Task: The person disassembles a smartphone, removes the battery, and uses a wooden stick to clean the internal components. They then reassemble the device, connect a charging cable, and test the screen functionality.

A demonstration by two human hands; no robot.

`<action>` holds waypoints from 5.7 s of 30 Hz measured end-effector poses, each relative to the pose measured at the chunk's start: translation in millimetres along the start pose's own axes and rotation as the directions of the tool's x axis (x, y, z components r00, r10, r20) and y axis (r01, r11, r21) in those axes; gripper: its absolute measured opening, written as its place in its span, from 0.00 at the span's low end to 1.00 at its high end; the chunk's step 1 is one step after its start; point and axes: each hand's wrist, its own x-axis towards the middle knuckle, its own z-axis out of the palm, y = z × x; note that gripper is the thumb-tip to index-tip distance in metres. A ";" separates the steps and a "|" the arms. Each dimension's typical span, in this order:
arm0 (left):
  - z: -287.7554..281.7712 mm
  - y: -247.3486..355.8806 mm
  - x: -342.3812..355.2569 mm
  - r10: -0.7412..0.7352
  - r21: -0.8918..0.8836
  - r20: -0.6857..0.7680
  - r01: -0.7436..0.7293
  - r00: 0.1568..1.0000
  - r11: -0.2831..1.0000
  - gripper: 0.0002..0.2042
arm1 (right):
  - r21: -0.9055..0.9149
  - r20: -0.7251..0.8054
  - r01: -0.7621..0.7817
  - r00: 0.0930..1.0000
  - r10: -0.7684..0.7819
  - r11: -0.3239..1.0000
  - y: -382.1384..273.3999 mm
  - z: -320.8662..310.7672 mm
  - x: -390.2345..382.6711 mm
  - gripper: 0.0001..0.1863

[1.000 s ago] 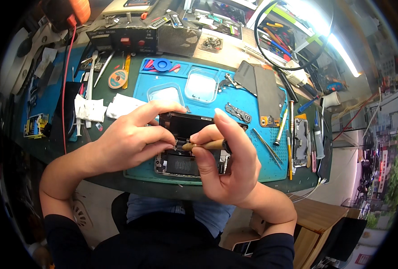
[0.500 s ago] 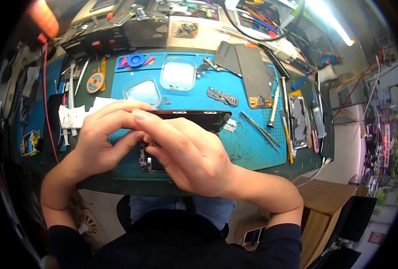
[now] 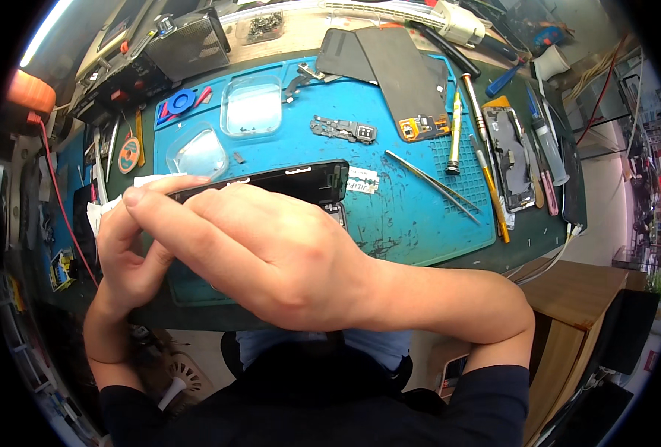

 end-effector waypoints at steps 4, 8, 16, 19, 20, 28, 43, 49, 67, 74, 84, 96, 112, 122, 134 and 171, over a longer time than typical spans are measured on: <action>0.3 1.4 -0.9 -0.019 0.008 -0.003 0.019 1.000 1.000 0.08 | -0.003 0.013 -0.011 1.000 0.011 1.000 -2.3 1.6 -0.3 0.34; 0.4 3.5 -0.9 -0.063 0.013 0.003 0.063 0.998 0.998 0.09 | -0.063 -0.080 -0.010 0.997 0.005 0.998 0.7 12.6 -2.1 0.30; 2.2 -1.9 -1.4 0.004 0.019 -0.014 -0.004 1.000 1.000 0.06 | -0.155 -0.043 0.039 0.998 -0.047 0.987 -6.4 7.7 5.0 0.25; 2.1 -0.9 0.1 -0.006 0.042 0.000 0.006 1.000 0.999 0.07 | -0.129 -0.063 0.021 0.998 -0.029 0.991 -6.7 13.3 5.4 0.24; 1.5 -1.5 -1.2 -0.009 0.052 0.004 0.009 1.000 0.999 0.07 | -0.099 -0.077 0.012 0.997 -0.019 0.995 -5.7 16.2 6.5 0.24; 4.2 -4.5 -3.0 -0.063 -0.002 0.001 0.063 0.998 0.998 0.07 | -0.050 -0.062 0.003 0.998 -0.006 0.999 -6.8 11.2 14.5 0.22; 0.8 -12.2 -5.5 0.021 -0.031 -0.006 -0.021 1.000 0.999 0.07 | 0.147 -0.011 -0.175 0.984 0.179 0.974 -15.4 10.3 10.5 0.25; 4.1 -12.1 -4.7 0.010 -0.074 -0.040 -0.013 0.999 0.997 0.06 | 0.118 0.068 -0.107 0.993 0.099 0.987 -10.8 -0.3 10.8 0.30; 2.4 -5.5 0.0 0.062 0.082 -0.031 -0.060 0.998 0.995 0.11 | 0.117 0.094 -0.093 0.992 0.082 0.989 -8.5 -3.4 9.7 0.30; 1.4 -5.5 1.5 0.083 0.100 -0.014 -0.081 0.996 0.992 0.10 | 0.075 0.090 -0.051 0.995 0.044 0.996 -6.6 -4.8 9.1 0.31; 1.8 -4.5 -1.3 0.050 0.111 -0.021 -0.047 0.999 0.993 0.08 | 0.055 0.024 -0.050 0.999 0.049 0.997 -8.2 -14.3 11.9 0.31; 2.5 -4.0 -2.4 0.046 0.162 -0.014 -0.043 0.999 0.986 0.09 | 0.093 0.014 -0.121 0.993 0.120 0.988 -8.2 -7.0 6.6 0.33; 2.2 -2.2 -1.5 0.047 0.145 -0.003 -0.046 0.999 0.988 0.08 | 0.104 -0.013 -0.107 0.994 0.109 0.989 -4.9 -4.0 3.3 0.34; 1.5 -1.3 -1.9 0.044 0.158 0.000 -0.044 0.999 0.986 0.08 | 0.101 -0.020 -0.103 0.994 0.105 0.990 -3.7 -4.2 2.3 0.35; 1.6 0.3 -0.5 0.032 0.162 0.029 -0.036 0.999 0.986 0.07 | -0.018 -0.066 -0.126 0.990 0.125 0.992 -15.1 -28.1 16.4 0.31; -21.6 -10.4 8.7 -0.069 0.089 -0.247 0.093 0.966 0.992 0.05 | -0.330 0.215 -0.263 0.914 0.344 0.907 -7.7 -87.9 12.2 0.08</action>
